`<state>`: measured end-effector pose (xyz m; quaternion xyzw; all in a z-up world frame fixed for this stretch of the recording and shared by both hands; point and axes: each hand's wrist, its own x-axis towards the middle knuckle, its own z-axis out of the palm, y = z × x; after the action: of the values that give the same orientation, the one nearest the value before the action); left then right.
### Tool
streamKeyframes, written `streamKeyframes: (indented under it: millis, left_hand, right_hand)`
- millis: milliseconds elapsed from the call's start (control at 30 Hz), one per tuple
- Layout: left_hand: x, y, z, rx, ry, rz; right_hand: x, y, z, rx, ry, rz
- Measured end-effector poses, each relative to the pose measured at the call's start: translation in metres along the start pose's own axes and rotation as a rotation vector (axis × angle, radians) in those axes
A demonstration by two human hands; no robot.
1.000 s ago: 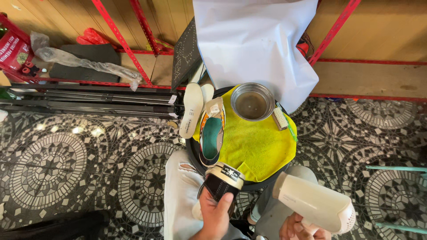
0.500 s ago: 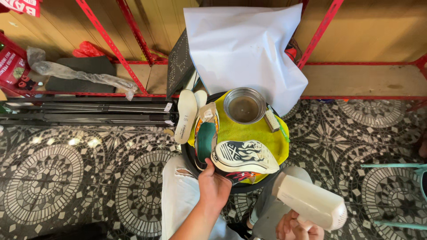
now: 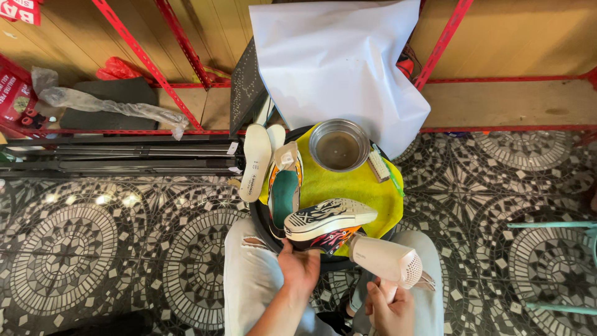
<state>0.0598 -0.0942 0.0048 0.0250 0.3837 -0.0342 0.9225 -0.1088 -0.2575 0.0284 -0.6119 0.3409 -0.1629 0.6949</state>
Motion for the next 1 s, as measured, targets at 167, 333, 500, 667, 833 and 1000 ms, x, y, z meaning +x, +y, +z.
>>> streamKeyframes:
  millis: [167,333,500,667,833,1000]
  left_hand:
    - [-0.012,0.025,-0.02,0.372,0.025,0.004]
    - [-0.01,0.041,-0.04,0.531,-0.038,-0.014]
    - [-0.037,0.046,-0.028,0.878,-0.062,0.044]
    - [-0.021,0.042,-0.04,1.313,-0.186,0.415]
    - [-0.025,0.035,-0.032,1.22,-0.255,0.472]
    - [-0.04,0.034,-0.01,1.274,-0.257,0.467]
  right_hand:
    - [0.013,-0.013,0.011,0.145,0.081,0.035]
    - [-0.003,-0.01,0.01,-0.076,-0.075,0.073]
    - [0.005,-0.026,0.02,-0.166,-0.098,0.04]
    - [-0.002,-0.005,0.021,-0.036,-0.206,0.065]
    - [0.002,-0.039,0.031,0.033,0.003,0.085]
    - [0.007,-0.008,0.024,0.005,0.038,0.128]
